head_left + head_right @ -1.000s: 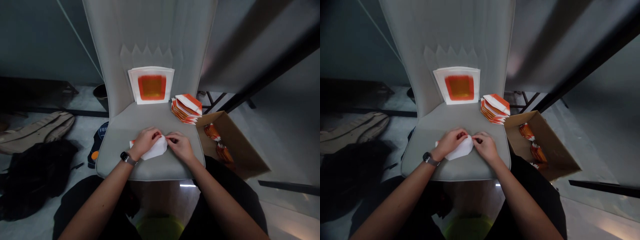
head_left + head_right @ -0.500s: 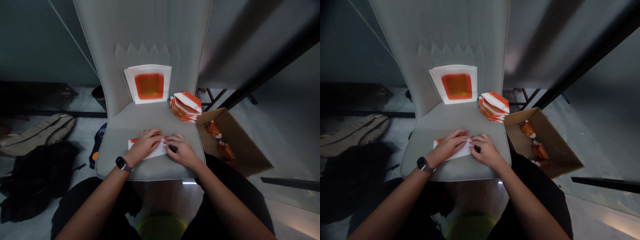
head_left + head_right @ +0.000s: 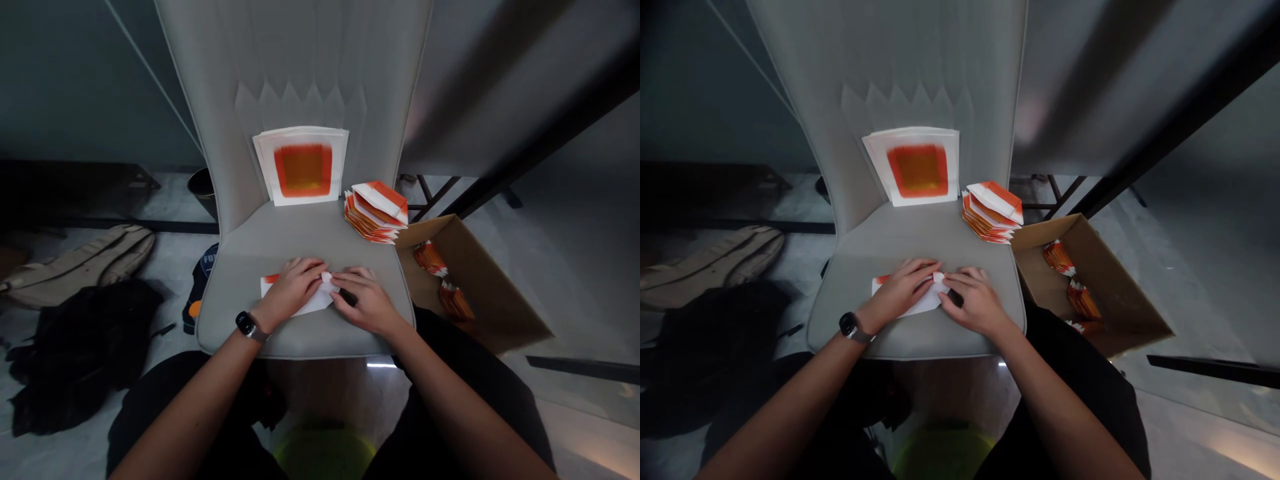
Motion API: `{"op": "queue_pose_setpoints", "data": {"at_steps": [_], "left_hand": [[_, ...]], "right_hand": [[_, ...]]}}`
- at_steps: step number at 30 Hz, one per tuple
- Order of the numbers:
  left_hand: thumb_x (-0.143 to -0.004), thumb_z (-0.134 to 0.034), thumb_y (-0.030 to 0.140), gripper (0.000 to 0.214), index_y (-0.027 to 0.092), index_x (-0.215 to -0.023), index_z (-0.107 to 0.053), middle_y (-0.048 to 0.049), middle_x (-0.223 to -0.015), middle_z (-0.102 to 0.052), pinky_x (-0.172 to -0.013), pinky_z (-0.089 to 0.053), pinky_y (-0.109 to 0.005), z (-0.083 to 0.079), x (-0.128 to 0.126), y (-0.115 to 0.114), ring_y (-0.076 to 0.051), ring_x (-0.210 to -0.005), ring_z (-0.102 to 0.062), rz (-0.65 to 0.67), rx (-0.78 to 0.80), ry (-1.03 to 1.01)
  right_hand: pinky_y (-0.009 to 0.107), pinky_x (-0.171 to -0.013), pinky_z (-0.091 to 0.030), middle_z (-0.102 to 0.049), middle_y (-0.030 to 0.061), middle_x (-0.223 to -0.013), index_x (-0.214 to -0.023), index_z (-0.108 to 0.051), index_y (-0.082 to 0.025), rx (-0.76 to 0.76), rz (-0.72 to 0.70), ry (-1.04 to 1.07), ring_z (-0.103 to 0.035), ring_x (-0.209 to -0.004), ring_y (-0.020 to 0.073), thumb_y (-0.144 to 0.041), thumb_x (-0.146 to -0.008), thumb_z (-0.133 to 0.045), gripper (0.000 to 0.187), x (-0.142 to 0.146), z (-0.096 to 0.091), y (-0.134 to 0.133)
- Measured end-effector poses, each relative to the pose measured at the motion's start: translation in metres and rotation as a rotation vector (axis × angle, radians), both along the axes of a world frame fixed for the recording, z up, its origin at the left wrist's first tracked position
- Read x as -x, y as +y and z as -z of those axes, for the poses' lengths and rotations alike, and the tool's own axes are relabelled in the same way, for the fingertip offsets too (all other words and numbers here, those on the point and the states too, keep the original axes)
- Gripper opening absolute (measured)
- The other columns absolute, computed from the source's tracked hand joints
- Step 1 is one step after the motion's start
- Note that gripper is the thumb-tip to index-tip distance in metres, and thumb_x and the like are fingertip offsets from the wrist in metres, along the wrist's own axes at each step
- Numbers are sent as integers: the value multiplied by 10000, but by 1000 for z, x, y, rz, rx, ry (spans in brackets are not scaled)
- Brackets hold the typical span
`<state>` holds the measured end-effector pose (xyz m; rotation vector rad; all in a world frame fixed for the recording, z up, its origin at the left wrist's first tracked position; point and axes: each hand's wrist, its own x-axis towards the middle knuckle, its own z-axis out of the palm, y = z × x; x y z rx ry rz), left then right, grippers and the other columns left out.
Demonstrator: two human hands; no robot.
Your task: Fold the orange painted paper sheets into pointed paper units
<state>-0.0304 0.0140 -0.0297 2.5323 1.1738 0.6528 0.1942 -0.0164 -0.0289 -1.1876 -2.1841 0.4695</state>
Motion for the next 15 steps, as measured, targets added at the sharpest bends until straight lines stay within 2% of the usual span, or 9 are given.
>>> {"op": "queue_pose_setpoints", "data": {"at_steps": [5, 10, 13, 15], "left_hand": [[-1042, -504, 241, 303, 212, -1310, -641, -93, -1260, -632, -999, -485, -453, -3, 0, -3, -250, -1153, -571, -12, -13, 39], [-1041, -506, 250, 295, 217, -1305, -634, -98, -1287, -620, -989, -486, -464, -3, 0, -7, -269, -1149, -553, -43, -56, 89], [-1032, -519, 232, 286, 199, -1306, -595, -111, -1314, -592, -1017, -478, -478, -2, -1, -7, -271, -1176, -544, -58, -45, 36], [-1020, -537, 217, 206, 185, -1210, -609, -114, -1277, -582, -1032, -478, -472, -1, 0, -7, -263, -1179, -548, -77, -29, -26]], "right_hand": [[512, -1072, -457, -693, 48, -1349, -1245, -732, -257, -47, -41, -61, -559, -1322, 301, -363, -956, -624, 326, 0, 3, -1], [510, -1107, -431, -714, 47, -1313, -1250, -728, -251, -43, -56, -84, -563, -1349, 291, -369, -974, -603, 325, 0, 3, -1], [511, -1118, -425, -707, 57, -1323, -1238, -730, -233, -37, -51, -81, -562, -1354, 288, -386, -967, -613, 333, 0, 3, -1], [513, -1118, -426, -703, 61, -1330, -1228, -733, -232, -23, -40, -76, -564, -1353, 285, -392, -964, -617, 330, 0, 3, -1]]}}
